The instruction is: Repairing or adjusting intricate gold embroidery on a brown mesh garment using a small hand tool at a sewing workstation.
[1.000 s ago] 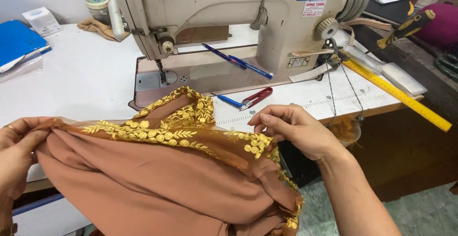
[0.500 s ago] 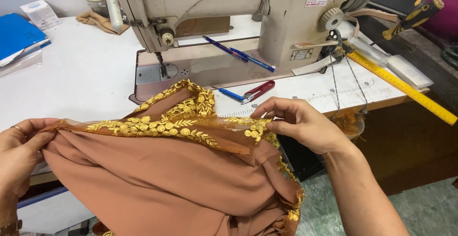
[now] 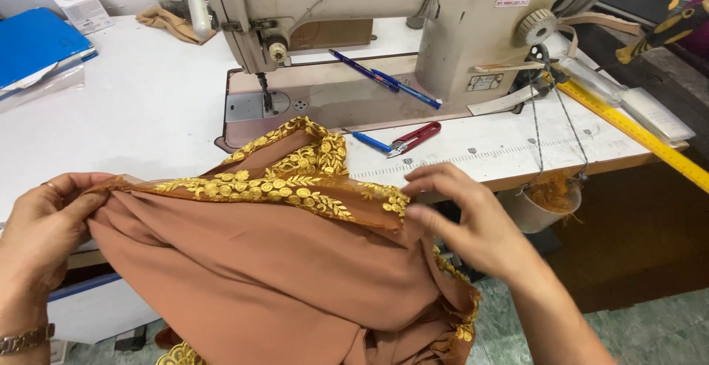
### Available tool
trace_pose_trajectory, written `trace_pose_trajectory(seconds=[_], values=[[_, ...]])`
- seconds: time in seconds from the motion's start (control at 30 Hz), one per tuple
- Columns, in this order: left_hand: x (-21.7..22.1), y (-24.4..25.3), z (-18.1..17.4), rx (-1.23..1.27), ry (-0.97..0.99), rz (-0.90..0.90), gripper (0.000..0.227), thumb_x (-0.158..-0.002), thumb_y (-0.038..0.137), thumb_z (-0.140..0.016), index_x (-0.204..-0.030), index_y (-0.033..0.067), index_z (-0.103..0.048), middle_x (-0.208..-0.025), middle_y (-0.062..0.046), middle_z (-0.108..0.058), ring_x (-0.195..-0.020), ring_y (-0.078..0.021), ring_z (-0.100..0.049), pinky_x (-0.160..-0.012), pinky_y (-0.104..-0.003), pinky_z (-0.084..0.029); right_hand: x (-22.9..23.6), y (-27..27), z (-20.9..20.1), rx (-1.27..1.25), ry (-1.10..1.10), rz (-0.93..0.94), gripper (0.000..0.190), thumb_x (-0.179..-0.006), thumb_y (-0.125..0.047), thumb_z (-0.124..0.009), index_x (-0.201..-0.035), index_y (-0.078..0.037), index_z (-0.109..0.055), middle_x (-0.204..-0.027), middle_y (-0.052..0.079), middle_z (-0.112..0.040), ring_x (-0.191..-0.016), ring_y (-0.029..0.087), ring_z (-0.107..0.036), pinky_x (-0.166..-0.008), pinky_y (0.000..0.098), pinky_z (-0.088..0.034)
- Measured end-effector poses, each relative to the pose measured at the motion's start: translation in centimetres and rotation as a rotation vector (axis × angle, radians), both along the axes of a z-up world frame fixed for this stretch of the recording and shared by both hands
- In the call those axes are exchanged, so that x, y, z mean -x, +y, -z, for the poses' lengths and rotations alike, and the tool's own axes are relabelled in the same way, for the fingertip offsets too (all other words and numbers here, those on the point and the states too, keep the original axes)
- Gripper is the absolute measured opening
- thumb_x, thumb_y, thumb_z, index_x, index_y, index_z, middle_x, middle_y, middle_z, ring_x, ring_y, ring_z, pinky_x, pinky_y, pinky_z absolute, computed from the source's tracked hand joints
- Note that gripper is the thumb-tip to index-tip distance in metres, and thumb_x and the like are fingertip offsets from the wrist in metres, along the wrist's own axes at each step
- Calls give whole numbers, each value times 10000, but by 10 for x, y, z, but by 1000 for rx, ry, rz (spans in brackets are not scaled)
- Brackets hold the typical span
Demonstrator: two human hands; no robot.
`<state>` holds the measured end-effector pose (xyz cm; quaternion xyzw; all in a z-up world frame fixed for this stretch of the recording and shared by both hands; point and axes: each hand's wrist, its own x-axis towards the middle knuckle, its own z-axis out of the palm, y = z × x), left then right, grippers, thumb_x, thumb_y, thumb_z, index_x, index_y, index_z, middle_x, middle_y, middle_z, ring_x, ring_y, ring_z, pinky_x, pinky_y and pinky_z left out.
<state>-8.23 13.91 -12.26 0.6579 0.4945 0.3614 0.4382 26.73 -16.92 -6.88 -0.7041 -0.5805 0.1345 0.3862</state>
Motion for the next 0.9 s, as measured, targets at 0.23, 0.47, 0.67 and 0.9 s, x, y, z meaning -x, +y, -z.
trace_pose_trajectory(seconds=[0.23, 0.47, 0.67, 0.9], values=[[-2, -3, -2, 36, 5, -11, 151, -1030, 7, -461, -1117, -22, -581, -1073, -146, -620, -938, -210, -566, -789, -306, -466, 22, 0, 26, -51, -100, -48, 257, -832, -234, -695, -1057, -115, -664, -1168, 27, -601, -862, 150, -606, -710, 296, -481], [-5, -14, -9, 10, 46, 20, 168, -996, 15, -514, -1129, -39, -600, -1059, -154, -631, -905, -233, -577, -757, -340, -472, -7, 4, 2, -158, 178, 68, 105, -893, -141, -605, -948, -74, -665, -951, 33, -694, -924, 135, -633, -840, 268, -486], [-23, -46, -37, -45, 221, -11, 173, -922, 86, -618, -1065, 1, -665, -965, -112, -634, -810, -196, -546, -678, -340, -456, -21, -1, -35, -272, 316, 146, 38, -964, -75, -574, -946, -43, -579, -736, 7, -556, -596, 79, -500, -508, 203, -426], [-30, -58, -47, -181, 479, 8, 165, -871, 109, -670, -1022, 112, -736, -823, -63, -636, -717, -192, -567, -637, -360, -450, -45, -10, -42, -374, 185, 356, 25, -1037, -129, -569, -1019, -111, -568, -799, -63, -493, -736, 16, -425, -683, 154, -324]])
